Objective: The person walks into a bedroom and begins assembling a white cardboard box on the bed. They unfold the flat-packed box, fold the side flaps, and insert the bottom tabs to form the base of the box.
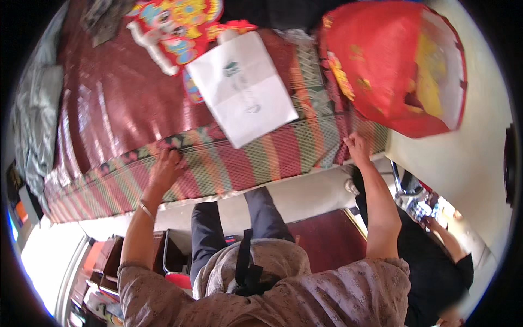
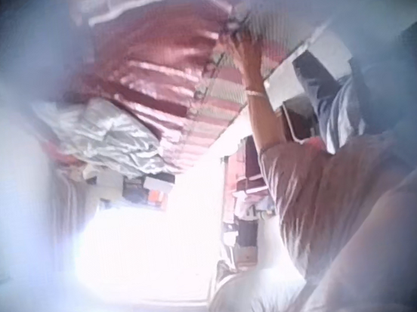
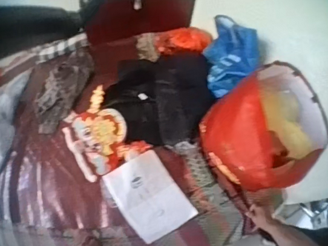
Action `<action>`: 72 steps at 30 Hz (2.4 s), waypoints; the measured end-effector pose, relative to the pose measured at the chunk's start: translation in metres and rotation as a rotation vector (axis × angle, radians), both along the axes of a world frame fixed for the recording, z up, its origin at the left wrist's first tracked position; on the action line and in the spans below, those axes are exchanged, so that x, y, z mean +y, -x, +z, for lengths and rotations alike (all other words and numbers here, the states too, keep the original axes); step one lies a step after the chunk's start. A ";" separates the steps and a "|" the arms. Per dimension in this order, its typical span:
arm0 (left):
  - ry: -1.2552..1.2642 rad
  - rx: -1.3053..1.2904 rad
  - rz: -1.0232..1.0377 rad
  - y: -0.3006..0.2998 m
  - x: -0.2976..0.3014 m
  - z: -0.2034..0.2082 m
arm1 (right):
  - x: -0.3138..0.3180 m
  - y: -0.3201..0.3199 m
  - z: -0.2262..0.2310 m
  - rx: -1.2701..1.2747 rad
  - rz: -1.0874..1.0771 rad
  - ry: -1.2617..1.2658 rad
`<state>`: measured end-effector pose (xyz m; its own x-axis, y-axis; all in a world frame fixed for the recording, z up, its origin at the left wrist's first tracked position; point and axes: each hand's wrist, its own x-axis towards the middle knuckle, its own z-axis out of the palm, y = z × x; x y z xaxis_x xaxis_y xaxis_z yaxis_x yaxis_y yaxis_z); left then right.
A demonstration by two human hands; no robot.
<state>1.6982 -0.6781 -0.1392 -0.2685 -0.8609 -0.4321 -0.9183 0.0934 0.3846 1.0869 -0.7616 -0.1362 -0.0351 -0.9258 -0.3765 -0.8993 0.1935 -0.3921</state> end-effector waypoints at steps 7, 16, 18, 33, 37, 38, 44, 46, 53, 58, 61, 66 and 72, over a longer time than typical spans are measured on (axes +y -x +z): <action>-0.179 -0.074 0.074 0.029 -0.021 0.026 | -0.013 0.049 0.010 -0.210 -0.081 -0.055; -0.236 -0.123 0.062 0.038 -0.035 0.029 | -0.014 0.188 -0.028 0.439 -0.322 0.061; -0.194 -0.111 0.029 0.039 -0.034 0.025 | -0.024 0.193 -0.031 0.408 -0.333 0.031; -0.177 -0.131 0.024 0.036 -0.035 0.017 | -0.117 0.182 -0.010 0.370 -0.207 0.000; -0.234 -0.188 0.020 0.037 -0.037 0.022 | -0.109 0.202 0.014 0.332 -0.174 -0.002; -0.241 -0.172 0.037 0.037 -0.037 0.022 | -0.100 0.211 0.024 0.321 -0.170 0.002; -0.241 -0.140 0.085 0.038 -0.041 0.024 | -0.059 0.256 0.060 0.363 -0.152 -0.008; -0.205 -0.108 0.073 0.034 -0.040 0.025 | -0.049 0.258 0.054 0.387 -0.171 -0.019; -0.190 -0.108 0.103 0.039 -0.033 0.025 | -0.028 0.209 0.054 0.418 -0.103 0.007; -0.248 -0.176 0.124 0.038 -0.039 0.034 | -0.023 0.034 0.074 0.049 0.132 0.129; -0.247 -0.227 0.088 0.042 -0.043 0.038 | -0.034 -0.101 0.090 -0.206 0.371 0.255; -0.285 -0.232 0.092 0.040 -0.041 0.037 | -0.072 -0.328 0.087 -0.531 0.726 0.384; -0.271 -0.226 0.081 0.036 -0.049 0.042 | -0.126 -0.414 0.009 -0.104 1.116 0.293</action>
